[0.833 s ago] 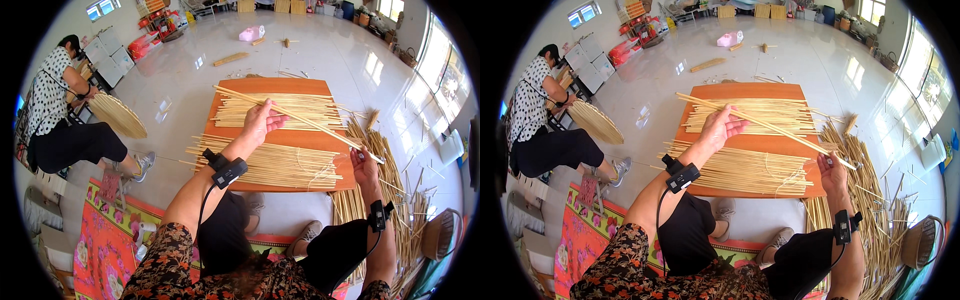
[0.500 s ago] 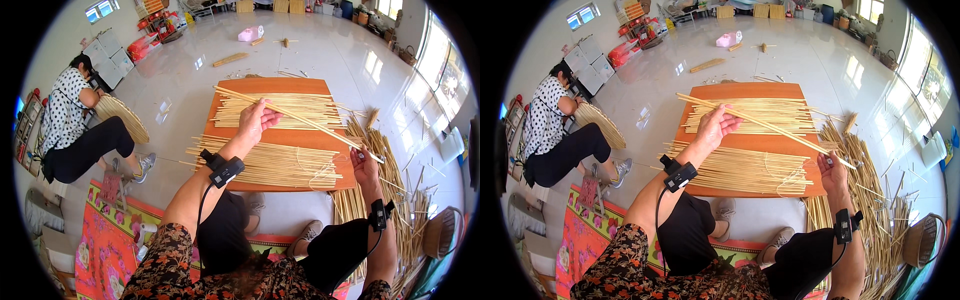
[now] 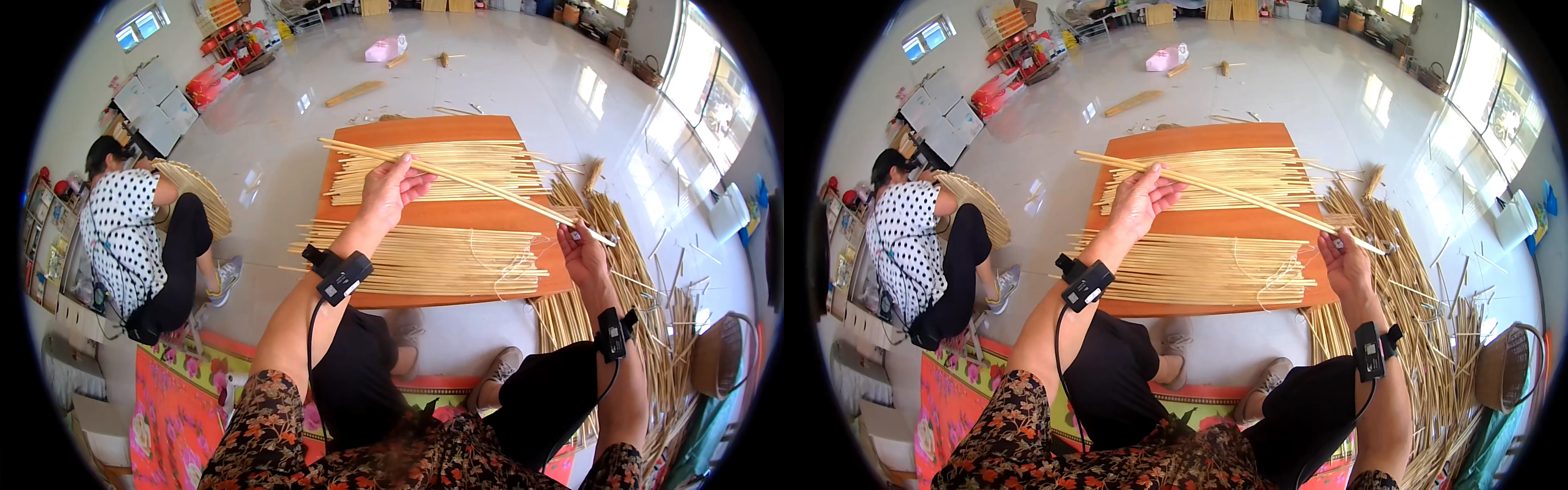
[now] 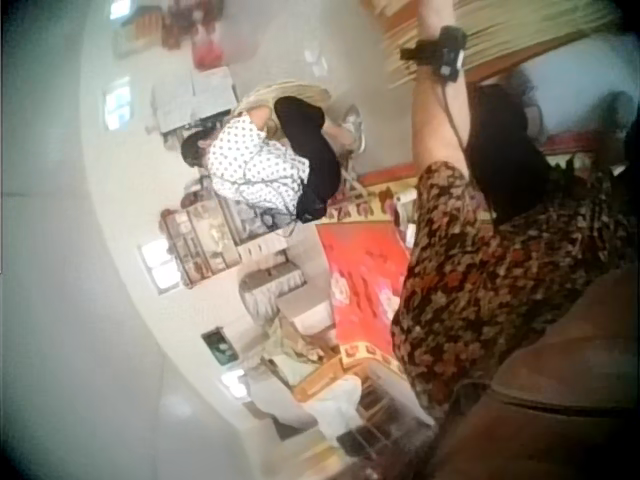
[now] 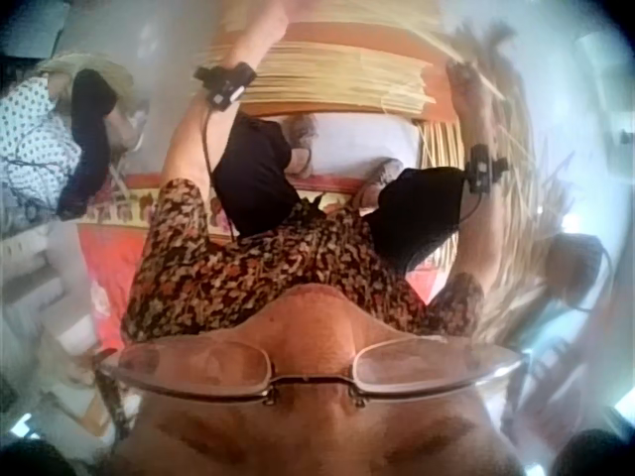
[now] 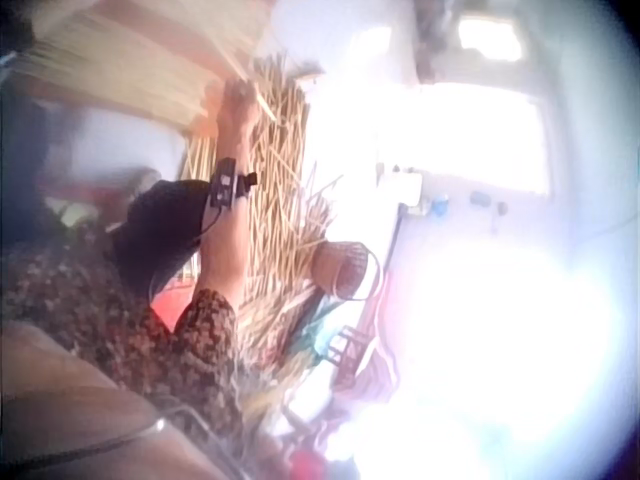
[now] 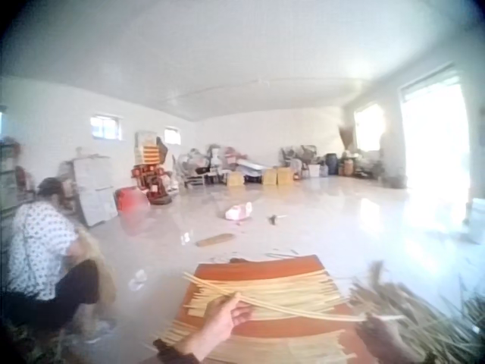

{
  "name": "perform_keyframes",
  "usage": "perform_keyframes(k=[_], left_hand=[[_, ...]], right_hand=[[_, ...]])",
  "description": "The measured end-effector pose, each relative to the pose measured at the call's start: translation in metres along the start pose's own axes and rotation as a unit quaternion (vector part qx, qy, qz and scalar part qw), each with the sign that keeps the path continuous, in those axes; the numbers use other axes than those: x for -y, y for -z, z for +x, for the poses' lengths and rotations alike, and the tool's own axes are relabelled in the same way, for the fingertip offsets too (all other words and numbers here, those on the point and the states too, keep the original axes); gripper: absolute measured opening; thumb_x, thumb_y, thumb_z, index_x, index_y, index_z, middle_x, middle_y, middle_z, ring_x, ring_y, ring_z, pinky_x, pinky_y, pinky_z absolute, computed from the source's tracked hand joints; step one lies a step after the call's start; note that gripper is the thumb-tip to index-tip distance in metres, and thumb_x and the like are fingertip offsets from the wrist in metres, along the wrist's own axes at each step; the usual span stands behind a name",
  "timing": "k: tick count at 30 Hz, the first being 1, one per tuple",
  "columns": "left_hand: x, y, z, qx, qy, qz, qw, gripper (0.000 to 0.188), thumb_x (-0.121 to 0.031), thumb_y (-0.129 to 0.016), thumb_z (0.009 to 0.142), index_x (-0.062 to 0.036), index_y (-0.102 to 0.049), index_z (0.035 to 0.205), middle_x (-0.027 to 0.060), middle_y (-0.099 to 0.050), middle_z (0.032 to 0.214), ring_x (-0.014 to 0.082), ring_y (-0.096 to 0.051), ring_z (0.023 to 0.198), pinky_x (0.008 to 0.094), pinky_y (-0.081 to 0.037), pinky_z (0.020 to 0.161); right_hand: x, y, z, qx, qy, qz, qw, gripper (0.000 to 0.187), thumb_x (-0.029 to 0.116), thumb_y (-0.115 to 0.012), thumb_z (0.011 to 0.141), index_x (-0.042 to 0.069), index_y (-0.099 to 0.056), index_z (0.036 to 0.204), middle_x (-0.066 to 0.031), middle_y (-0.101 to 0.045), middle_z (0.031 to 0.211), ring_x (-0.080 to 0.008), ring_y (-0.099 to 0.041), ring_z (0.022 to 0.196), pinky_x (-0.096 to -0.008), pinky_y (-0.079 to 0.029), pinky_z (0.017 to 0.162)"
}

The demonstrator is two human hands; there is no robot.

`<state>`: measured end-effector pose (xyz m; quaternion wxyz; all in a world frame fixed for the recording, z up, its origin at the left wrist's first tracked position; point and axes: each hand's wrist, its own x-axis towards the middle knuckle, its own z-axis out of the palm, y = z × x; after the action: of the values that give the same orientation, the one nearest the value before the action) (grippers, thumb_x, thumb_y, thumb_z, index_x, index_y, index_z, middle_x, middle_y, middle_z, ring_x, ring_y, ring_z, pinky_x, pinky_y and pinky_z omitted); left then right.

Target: The person uses white string to tie together several long, thin wooden rods on a table and in their hands.

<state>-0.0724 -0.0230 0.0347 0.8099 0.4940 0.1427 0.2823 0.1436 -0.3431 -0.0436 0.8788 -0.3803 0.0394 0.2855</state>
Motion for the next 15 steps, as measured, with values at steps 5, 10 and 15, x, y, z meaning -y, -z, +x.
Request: perform_keyframes(k=[5,10,15], left_hand=[[-0.002,0.003,0.000,-0.009,0.005,0.006,1.000,0.023,-0.025,-0.060,0.093,-0.0037,-0.060,0.102,0.0153,-0.065,0.095,0.0274,-0.066,0.096,0.0317,-0.057,0.073],[-0.003,0.010,0.003,-0.010,0.008,0.010,1.000,0.024,-0.024,-0.058,0.094,-0.0021,-0.059,0.104,0.0167,-0.065,0.095,0.0281,-0.066,0.096,0.0319,-0.057,0.074],[0.001,0.008,0.008,0.018,0.016,-0.024,0.999,0.024,-0.021,-0.059,0.092,-0.0008,-0.057,0.105,0.0159,-0.064,0.088,0.0309,-0.067,0.093,0.0328,-0.058,0.072]], right_hand=[[-0.003,-0.003,-0.002,0.009,0.010,-0.001,1.000,0.011,0.009,-0.056,0.094,0.000,-0.055,0.100,-0.0138,-0.063,0.097,-0.0267,-0.065,0.092,-0.0371,-0.059,0.082],[-0.006,-0.010,-0.006,0.024,0.022,-0.003,0.999,0.011,0.009,-0.057,0.094,0.000,-0.055,0.100,-0.0130,-0.062,0.096,-0.0274,-0.065,0.092,-0.0382,-0.058,0.084],[-0.003,-0.001,-0.002,0.057,0.031,0.017,0.998,0.011,0.008,-0.060,0.091,0.003,-0.055,0.099,-0.0110,-0.062,0.091,-0.0270,-0.065,0.088,-0.0397,-0.057,0.083]])
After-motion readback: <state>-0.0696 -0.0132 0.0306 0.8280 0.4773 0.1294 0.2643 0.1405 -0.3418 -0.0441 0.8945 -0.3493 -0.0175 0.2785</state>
